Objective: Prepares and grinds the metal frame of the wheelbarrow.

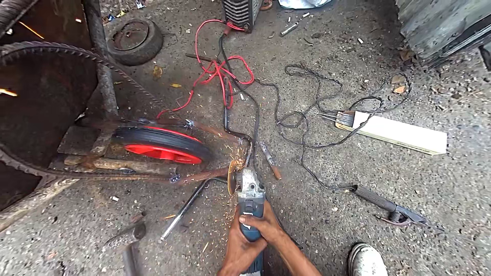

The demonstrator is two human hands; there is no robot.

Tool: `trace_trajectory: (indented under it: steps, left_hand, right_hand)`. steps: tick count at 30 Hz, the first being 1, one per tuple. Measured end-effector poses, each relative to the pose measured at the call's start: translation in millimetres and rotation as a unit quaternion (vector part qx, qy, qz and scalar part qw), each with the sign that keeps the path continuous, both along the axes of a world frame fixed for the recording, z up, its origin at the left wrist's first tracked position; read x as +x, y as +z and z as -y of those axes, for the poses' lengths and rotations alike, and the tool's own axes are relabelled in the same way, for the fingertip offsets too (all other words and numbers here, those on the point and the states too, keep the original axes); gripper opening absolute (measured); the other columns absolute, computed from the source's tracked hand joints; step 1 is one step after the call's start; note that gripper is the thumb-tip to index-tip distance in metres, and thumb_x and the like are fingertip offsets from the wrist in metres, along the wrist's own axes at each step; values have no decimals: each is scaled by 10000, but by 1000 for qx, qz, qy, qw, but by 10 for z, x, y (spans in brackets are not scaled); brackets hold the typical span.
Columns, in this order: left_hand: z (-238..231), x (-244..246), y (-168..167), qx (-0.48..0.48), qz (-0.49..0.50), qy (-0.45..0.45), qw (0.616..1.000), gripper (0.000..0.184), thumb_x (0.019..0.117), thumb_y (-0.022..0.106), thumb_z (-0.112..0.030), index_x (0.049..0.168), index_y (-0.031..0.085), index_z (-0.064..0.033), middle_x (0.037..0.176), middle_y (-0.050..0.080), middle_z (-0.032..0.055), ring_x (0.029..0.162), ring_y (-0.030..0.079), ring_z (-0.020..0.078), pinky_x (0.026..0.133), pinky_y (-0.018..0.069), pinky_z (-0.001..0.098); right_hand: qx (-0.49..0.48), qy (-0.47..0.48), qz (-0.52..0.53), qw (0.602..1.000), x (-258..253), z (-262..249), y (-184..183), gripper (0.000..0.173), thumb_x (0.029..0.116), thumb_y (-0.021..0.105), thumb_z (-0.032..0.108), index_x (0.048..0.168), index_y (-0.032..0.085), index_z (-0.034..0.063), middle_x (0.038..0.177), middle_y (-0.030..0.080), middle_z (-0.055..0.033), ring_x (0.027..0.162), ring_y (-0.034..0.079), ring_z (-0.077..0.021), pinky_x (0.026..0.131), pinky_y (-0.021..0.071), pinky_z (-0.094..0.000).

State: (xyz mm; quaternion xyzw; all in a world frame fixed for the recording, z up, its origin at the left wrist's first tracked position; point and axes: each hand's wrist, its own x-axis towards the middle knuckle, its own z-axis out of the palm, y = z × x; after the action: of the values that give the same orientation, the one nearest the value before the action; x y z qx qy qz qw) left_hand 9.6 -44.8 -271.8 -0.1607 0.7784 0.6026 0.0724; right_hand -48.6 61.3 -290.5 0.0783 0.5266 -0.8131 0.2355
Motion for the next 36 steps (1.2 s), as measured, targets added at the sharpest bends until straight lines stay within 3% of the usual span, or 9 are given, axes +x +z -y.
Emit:
trace_trajectory:
  steps: [12, 16, 22, 27, 31, 36]
  left_hand:
    - [11, 16, -32, 7, -8, -6, 1000, 956, 544, 911, -189, 1362, 478, 51, 1109, 717, 48, 997, 704, 64, 914, 595, 257]
    - [-17, 68, -105, 8, 51, -11, 999, 943, 542, 918, -203, 1351, 497, 38, 1089, 722, 51, 984, 708, 79, 908, 598, 280]
    - [-108, 315, -181, -73, 69, -52, 994, 1053, 534, 918, -229, 1425, 442, 70, 1106, 729, 111, 987, 723, 130, 911, 600, 353]
    - [-197, 143, -48, -93, 55, -43, 993, 1123, 542, 915, -266, 1484, 390, 48, 1168, 709, 125, 1029, 713, 144, 927, 593, 373]
    - [-303, 56, 70, -69, 48, -58, 995, 1163, 623, 927, -326, 1520, 296, 64, 1212, 682, 151, 1053, 706, 147, 948, 587, 353]
    - [-330, 69, 84, -8, 44, -99, 994, 1071, 727, 876, -379, 1499, 291, 79, 1238, 650, 171, 1093, 684, 172, 974, 572, 366]
  right_hand:
    - [10, -2, 2, 1000, 21, -1, -19, 738, 688, 861, 182, 1292, 502, -42, 1066, 719, -101, 961, 717, -132, 897, 600, -301]
    - [4, -10, 68, 998, 93, -21, -108, 710, 692, 832, 148, 1292, 501, -36, 1045, 724, -119, 941, 725, -162, 875, 611, -333]
    - [-32, -54, 72, 995, 449, -144, -293, 767, 677, 851, 170, 1302, 459, -40, 1042, 736, -111, 937, 736, -161, 877, 617, -341]
    - [-50, -47, 59, 996, 274, -228, -191, 756, 686, 855, 188, 1290, 453, -23, 1024, 737, -94, 926, 737, -142, 873, 617, -327]
    - [-115, 2, 43, 992, 92, -410, -143, 669, 737, 844, 194, 1265, 485, -6, 1016, 751, -108, 922, 745, -184, 871, 617, -370]
    - [-220, 48, 45, 973, 10, -549, -241, 543, 781, 825, 219, 1236, 612, 14, 1102, 737, -192, 986, 733, -282, 896, 598, -447]
